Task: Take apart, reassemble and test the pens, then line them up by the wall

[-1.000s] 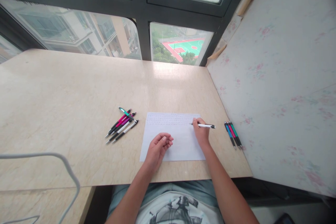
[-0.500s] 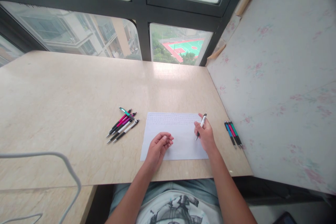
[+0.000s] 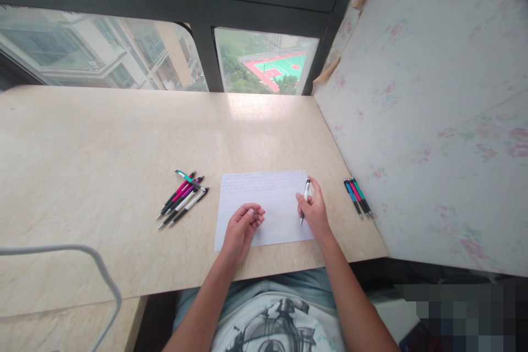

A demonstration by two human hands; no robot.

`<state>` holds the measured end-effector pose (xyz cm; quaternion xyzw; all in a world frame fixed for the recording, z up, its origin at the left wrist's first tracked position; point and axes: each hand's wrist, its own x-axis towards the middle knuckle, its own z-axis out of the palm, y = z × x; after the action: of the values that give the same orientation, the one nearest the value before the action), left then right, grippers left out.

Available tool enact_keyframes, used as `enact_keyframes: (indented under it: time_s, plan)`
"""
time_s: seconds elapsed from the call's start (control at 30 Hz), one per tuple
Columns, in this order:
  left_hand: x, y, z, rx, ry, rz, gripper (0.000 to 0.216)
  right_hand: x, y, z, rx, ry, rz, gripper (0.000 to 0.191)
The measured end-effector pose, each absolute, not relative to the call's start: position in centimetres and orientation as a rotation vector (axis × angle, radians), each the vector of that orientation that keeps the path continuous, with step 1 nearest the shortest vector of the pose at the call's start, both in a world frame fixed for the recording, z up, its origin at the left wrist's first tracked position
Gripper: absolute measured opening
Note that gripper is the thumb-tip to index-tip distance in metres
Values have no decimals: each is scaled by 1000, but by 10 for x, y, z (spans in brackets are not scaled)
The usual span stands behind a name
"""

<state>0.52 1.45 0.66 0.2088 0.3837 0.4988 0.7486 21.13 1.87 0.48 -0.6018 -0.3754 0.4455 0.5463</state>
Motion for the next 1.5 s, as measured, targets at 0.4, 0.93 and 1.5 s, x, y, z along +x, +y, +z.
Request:
enact_keyframes:
  time_s: [0.4,0.93,1.5]
  plan:
    - [5,14,6,457,834,1088,16,212,16,-2,-1533,-951,981,78]
    - [4,15,6,460,830,1093,15,226,-1,0,-1415,-858,1269,60]
    - [5,15,2,470,809,1098,14,232,-6,-1,-1524,-867,1192,54]
